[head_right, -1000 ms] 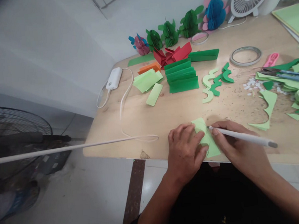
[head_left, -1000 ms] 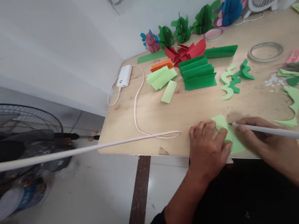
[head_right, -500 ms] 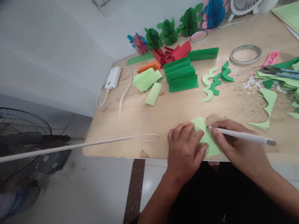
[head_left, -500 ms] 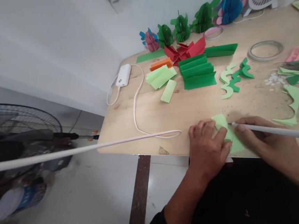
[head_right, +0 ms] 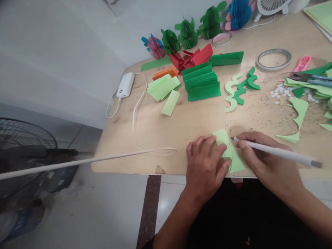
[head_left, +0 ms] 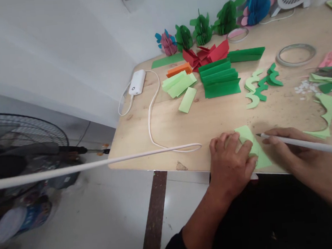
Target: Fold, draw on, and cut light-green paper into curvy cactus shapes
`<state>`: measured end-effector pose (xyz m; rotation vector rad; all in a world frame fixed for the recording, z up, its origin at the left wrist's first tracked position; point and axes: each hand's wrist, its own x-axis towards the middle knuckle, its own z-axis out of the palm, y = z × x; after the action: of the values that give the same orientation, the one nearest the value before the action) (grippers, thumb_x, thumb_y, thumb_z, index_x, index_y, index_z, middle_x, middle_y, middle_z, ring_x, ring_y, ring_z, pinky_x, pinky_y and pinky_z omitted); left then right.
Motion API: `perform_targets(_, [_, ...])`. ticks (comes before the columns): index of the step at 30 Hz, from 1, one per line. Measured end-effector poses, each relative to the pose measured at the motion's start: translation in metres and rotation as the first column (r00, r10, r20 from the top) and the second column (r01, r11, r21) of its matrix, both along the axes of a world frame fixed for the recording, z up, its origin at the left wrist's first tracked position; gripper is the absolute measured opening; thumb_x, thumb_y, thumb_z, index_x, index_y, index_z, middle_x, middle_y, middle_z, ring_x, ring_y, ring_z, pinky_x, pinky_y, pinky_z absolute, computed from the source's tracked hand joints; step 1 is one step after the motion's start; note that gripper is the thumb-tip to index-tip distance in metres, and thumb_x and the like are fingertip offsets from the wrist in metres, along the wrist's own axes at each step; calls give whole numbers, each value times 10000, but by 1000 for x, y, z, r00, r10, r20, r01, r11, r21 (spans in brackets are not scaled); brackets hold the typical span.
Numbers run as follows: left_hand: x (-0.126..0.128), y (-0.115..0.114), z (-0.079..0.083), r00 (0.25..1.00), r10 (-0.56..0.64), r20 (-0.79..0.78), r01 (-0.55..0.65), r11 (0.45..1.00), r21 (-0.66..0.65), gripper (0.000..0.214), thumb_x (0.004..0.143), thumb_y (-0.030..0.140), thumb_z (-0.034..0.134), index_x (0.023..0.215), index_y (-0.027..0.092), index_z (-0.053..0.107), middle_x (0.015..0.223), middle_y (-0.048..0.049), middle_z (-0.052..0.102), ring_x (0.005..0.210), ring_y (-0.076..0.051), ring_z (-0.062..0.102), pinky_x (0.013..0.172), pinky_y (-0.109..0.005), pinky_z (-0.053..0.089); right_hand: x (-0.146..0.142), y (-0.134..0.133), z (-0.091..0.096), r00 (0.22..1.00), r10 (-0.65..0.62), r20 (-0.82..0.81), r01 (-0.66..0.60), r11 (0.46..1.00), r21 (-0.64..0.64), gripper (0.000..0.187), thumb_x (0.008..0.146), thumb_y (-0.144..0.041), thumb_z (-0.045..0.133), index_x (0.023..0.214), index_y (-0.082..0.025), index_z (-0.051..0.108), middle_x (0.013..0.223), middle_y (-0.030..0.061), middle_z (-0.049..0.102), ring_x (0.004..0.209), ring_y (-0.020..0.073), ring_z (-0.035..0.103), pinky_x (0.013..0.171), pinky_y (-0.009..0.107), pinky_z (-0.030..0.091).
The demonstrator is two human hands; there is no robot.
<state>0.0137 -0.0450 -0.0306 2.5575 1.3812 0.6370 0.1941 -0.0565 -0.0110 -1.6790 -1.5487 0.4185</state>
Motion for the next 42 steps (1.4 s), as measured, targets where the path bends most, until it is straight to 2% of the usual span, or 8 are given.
perform_targets(4, [1, 0, -1, 1000, 4, 20, -4, 1000, 17, 236, 961, 369, 561, 1132, 241, 660, 1298, -63, 631, 1247, -280, 481, 1060, -469, 367, 0, 2, -4, 985, 152, 79, -157, 985, 73, 230, 934, -393, 570, 1045, -260, 721, 1022, 46, 797, 936, 226, 746, 817, 361, 588])
perform_targets(8, [1, 0, -2, 1000, 2, 10, -3, 1000, 29, 276, 968, 383, 551, 1180, 241, 659, 1313, -68, 622, 1250, -284, 480, 1060, -475, 363, 1, 4, -11, 958, 252, 139, -268, 957, 111, 245, 944, -348, 565, 1139, -277, 695, 1052, 48, 785, 946, 239, 738, 857, 423, 586])
perform_targets(15, [-3, 2, 3, 999, -39, -21, 39, 999, -22, 303, 966, 398, 533, 1199, 245, 652, 1354, -73, 610, 1269, -285, 478, 1035, -477, 385, 4, 3, -19, 934, 252, 253, -297, 941, 160, 238, 955, -306, 567, 1151, -243, 686, 1048, 68, 771, 898, 234, 721, 831, 424, 577])
perform_targets(23, [-25, 15, 13, 968, -226, -106, 220, 973, -64, 326, 964, 409, 529, 1219, 246, 653, 1482, -61, 539, 1367, -322, 419, 1057, -506, 377, 9, 1, -25, 926, 258, 274, -300, 946, 123, 291, 968, -330, 534, 1214, -258, 672, 1132, 57, 758, 969, 247, 715, 889, 426, 551])
perform_targets(31, [-46, 29, 7, 922, -361, -142, 356, 932, -64, 469, 976, 571, 484, 1307, 274, 630, 1527, -76, 497, 1432, -351, 362, 1106, -540, 334, 7, 2, -18, 920, 257, 296, -305, 943, 131, 297, 954, -305, 543, 1209, -244, 682, 1124, 58, 762, 974, 225, 721, 880, 363, 547])
perform_targets(36, [-55, 37, 5, 886, -426, -184, 422, 905, -61, 530, 970, 616, 476, 1363, 288, 611, 1580, -69, 443, 1471, -362, 314, 1146, -567, 294, 6, 2, -15, 919, 244, 311, -301, 942, 150, 291, 952, -303, 542, 1201, -237, 678, 1078, 57, 765, 924, 215, 723, 838, 335, 549])
perform_targets(42, [-58, 42, 3, 861, -464, -207, 462, 885, -59, 575, 962, 646, 472, 1403, 295, 585, 1577, -57, 456, 1484, -359, 301, 1176, -581, 254, 3, 3, -12, 915, 245, 320, -298, 946, 127, 282, 960, -321, 529, 1196, -256, 668, 1056, 50, 764, 923, 220, 721, 819, 340, 551])
